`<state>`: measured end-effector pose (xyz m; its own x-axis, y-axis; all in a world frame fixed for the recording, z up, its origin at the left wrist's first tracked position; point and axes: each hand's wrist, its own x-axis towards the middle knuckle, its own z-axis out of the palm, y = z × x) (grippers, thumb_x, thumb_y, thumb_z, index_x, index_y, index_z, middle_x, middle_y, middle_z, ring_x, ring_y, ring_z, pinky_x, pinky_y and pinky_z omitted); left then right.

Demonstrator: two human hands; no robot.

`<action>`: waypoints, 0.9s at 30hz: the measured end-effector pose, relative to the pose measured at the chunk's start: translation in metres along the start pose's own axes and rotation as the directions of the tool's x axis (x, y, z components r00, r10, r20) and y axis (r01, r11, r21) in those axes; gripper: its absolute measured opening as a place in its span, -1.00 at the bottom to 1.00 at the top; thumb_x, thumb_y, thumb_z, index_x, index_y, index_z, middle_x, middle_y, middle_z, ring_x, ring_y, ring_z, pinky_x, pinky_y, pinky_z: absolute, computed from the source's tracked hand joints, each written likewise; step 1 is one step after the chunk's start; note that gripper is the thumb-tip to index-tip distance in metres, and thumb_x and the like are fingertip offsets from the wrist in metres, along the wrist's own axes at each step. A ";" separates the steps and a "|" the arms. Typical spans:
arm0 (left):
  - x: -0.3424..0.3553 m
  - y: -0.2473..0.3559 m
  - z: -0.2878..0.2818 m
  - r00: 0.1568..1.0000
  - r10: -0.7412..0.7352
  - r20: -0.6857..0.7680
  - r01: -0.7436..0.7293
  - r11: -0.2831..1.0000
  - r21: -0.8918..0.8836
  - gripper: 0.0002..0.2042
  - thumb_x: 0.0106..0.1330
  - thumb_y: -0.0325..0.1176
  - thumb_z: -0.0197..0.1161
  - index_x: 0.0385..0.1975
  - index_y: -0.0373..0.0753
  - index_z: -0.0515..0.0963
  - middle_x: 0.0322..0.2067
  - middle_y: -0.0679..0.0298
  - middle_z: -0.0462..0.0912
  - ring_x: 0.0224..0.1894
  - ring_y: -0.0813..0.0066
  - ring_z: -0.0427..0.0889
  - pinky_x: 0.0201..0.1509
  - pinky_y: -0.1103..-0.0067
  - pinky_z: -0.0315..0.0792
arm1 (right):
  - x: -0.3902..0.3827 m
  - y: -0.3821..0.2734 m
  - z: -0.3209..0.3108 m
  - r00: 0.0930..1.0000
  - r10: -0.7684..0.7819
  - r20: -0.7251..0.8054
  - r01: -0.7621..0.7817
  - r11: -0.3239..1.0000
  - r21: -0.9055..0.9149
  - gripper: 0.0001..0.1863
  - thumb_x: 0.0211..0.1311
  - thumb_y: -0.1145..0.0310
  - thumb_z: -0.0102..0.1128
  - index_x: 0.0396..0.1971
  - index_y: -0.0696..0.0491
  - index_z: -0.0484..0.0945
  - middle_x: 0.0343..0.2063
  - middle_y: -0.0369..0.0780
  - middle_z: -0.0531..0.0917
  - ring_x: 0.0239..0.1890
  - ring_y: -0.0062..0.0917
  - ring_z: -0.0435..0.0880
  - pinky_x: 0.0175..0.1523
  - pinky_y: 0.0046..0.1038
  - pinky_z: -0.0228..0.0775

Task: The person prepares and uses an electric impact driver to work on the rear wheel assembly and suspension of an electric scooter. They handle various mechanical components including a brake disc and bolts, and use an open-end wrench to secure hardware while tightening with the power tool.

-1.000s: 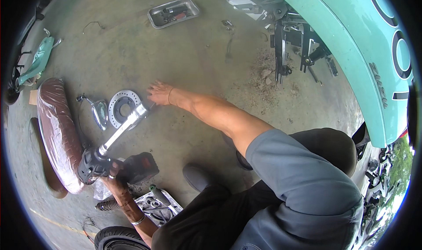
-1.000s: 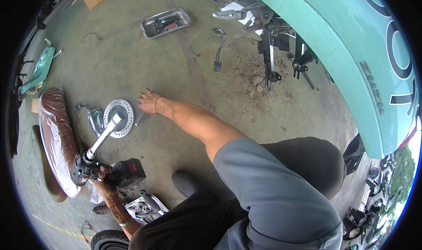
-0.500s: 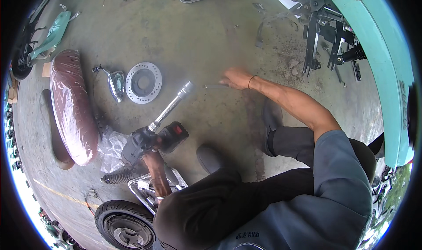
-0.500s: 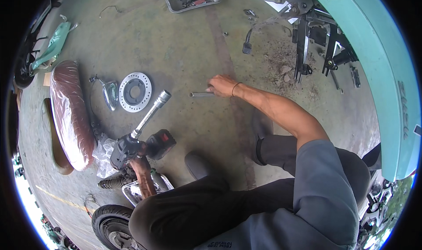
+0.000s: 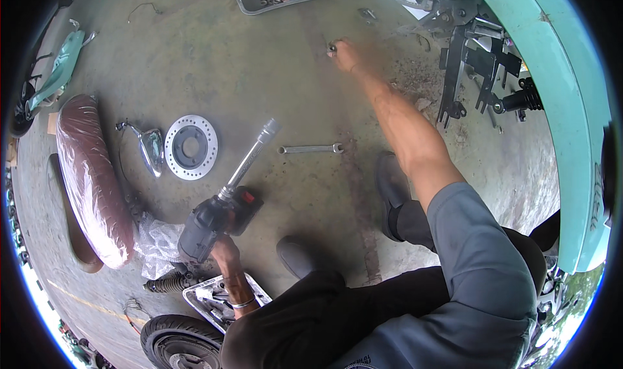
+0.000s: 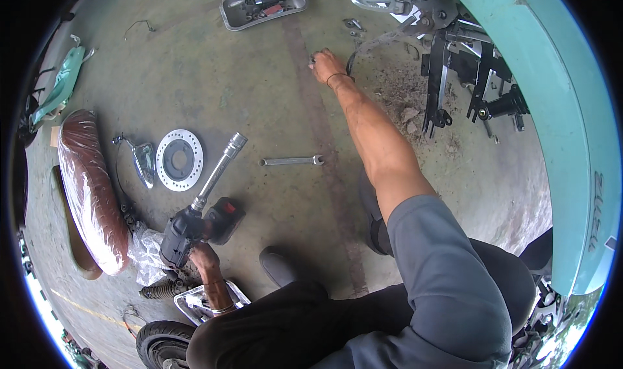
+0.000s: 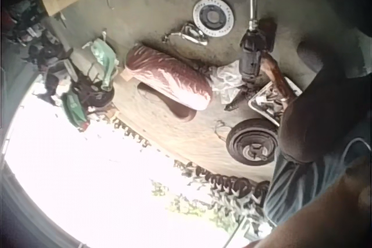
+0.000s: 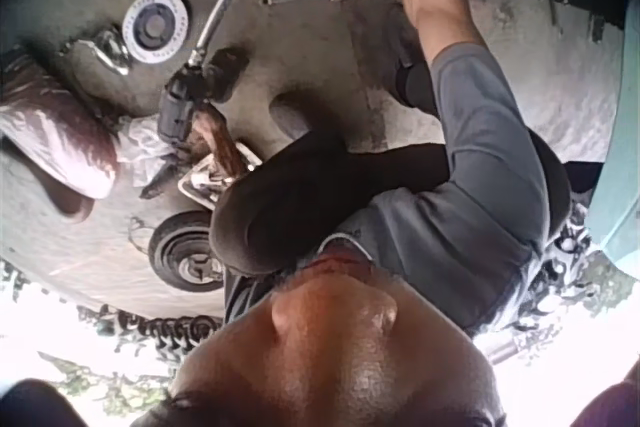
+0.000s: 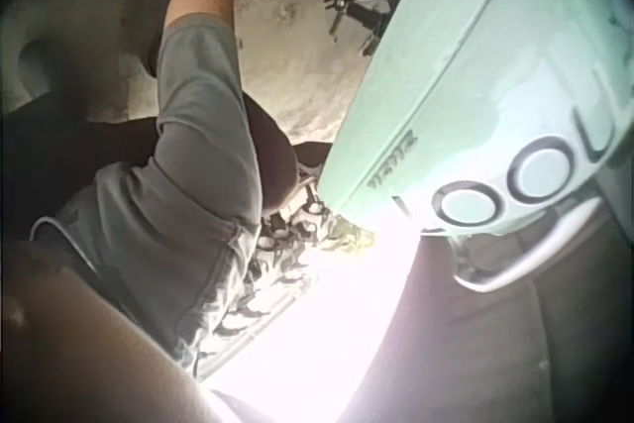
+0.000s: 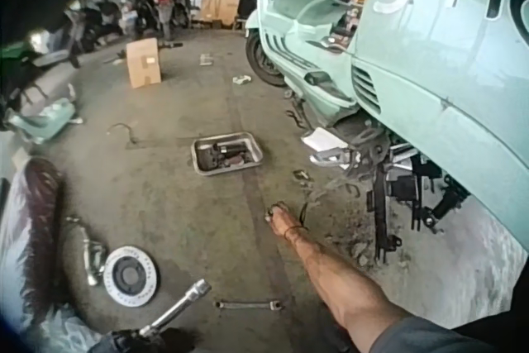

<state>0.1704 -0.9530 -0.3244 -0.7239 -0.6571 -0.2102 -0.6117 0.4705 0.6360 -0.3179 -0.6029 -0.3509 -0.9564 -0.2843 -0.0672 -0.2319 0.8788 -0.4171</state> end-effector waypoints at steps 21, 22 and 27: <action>-0.017 0.009 -0.005 0.967 0.256 0.011 -0.242 0.927 -0.288 -0.76 0.23 -0.29 0.25 -0.27 -0.32 0.43 -0.34 0.26 0.46 -0.29 0.41 0.44 -0.22 0.47 0.36 | -0.117 -0.009 -0.213 0.558 -0.284 -0.780 0.179 0.959 -0.220 -0.74 0.26 0.38 0.25 -0.11 0.18 0.57 -0.18 -0.09 0.50 -0.16 -0.29 0.56 -0.10 -0.30 0.48; -0.017 0.016 -0.002 0.970 0.242 0.011 -0.228 0.928 -0.294 -0.76 0.24 -0.29 0.25 -0.27 -0.32 0.43 -0.35 0.26 0.46 -0.30 0.42 0.44 -0.23 0.47 0.36 | -0.116 -0.001 -0.222 0.529 -0.313 -0.789 0.154 0.949 -0.274 -0.74 0.26 0.38 0.25 -0.11 0.18 0.57 -0.19 -0.08 0.50 -0.16 -0.28 0.56 -0.10 -0.29 0.48; -0.017 0.038 -0.001 0.985 0.170 0.028 -0.154 0.943 -0.295 -0.76 0.26 -0.27 0.22 -0.27 -0.32 0.42 -0.36 0.27 0.46 -0.33 0.44 0.43 -0.27 0.49 0.35 | -0.111 0.037 -0.249 0.483 -0.419 -0.769 0.025 0.884 -0.467 -0.73 0.21 0.39 0.28 -0.12 0.17 0.59 -0.27 -0.07 0.53 -0.18 -0.19 0.56 -0.09 -0.25 0.46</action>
<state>0.1597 -0.9247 -0.2962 -0.8259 -0.5510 -0.1198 -0.3713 0.3716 0.8509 -0.2644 -0.4434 -0.1332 -0.5010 -0.2111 0.8393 -0.3120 0.9486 0.0524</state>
